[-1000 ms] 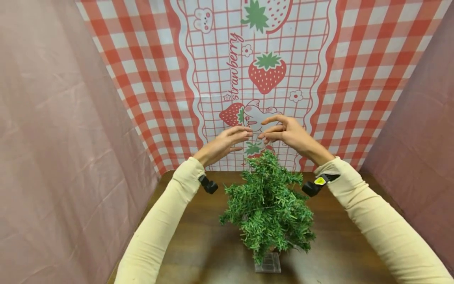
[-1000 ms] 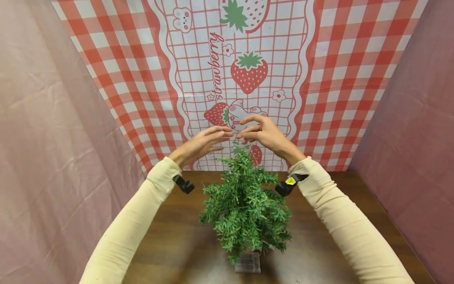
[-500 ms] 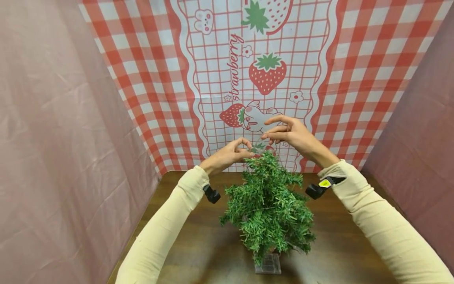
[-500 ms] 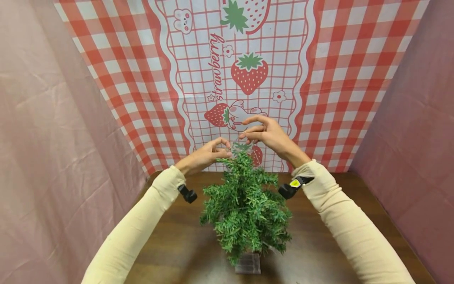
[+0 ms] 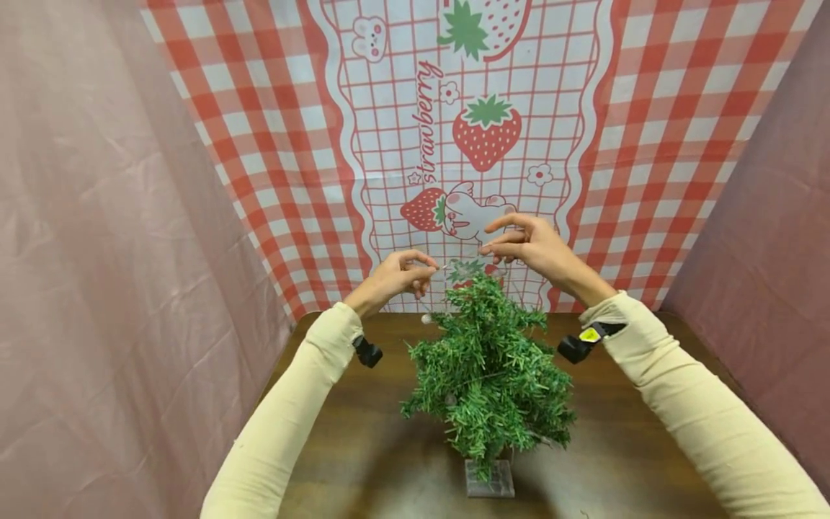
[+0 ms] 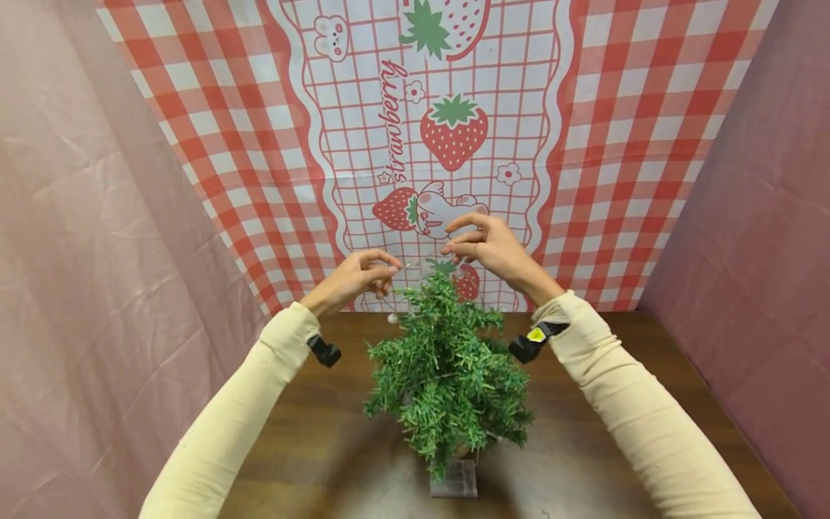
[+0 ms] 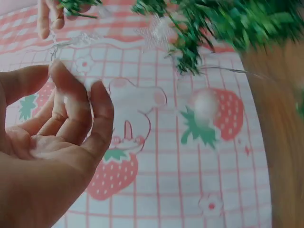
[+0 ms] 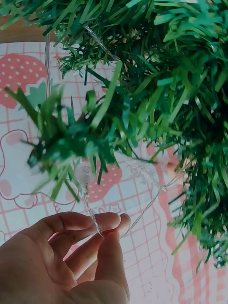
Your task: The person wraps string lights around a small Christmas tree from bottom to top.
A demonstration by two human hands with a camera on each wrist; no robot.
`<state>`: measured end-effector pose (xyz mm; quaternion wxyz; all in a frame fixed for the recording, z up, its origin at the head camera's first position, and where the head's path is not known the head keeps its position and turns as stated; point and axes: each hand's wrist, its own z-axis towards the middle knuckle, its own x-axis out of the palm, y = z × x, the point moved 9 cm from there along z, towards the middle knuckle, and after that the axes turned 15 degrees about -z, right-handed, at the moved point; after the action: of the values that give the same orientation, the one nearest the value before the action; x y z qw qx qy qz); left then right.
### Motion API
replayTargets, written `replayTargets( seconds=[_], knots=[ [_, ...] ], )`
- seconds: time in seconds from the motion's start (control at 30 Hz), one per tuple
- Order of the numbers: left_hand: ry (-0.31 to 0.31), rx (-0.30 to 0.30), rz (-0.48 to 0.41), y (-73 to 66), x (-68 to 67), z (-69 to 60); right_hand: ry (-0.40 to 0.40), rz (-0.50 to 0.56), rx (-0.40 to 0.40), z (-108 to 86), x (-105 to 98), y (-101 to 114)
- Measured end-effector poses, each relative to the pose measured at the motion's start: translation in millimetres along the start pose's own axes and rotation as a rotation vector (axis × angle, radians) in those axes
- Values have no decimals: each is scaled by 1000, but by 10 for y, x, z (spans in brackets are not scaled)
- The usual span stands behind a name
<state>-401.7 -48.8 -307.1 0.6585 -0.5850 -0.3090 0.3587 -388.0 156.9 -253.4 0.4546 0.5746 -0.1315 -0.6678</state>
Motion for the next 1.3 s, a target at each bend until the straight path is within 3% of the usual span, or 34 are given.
replayTargets(
  seconds=[0.13,0.23,0.4,0.6,0.83,1.03,1.3],
  knots=[
    [-20,9,216,-18,-99,-66,-26,-22,15,15,-7,-38],
    [-28,37,282,-29,-181,-120,-52,-22,24,25,-40,-94],
    [-51,76,279,-52,-337,-237,-10,-36,34,34,44,-173],
    [-53,105,275,-120,-432,-368,63,-37,13,66,190,-147],
    [-81,150,394,-229,-504,-528,151,-161,-7,65,329,-112],
    [-114,205,438,-291,-534,-714,250,-181,-11,6,464,-148],
    [-224,202,436,-257,-597,-1023,396,-235,50,-92,617,-227]
  ],
)
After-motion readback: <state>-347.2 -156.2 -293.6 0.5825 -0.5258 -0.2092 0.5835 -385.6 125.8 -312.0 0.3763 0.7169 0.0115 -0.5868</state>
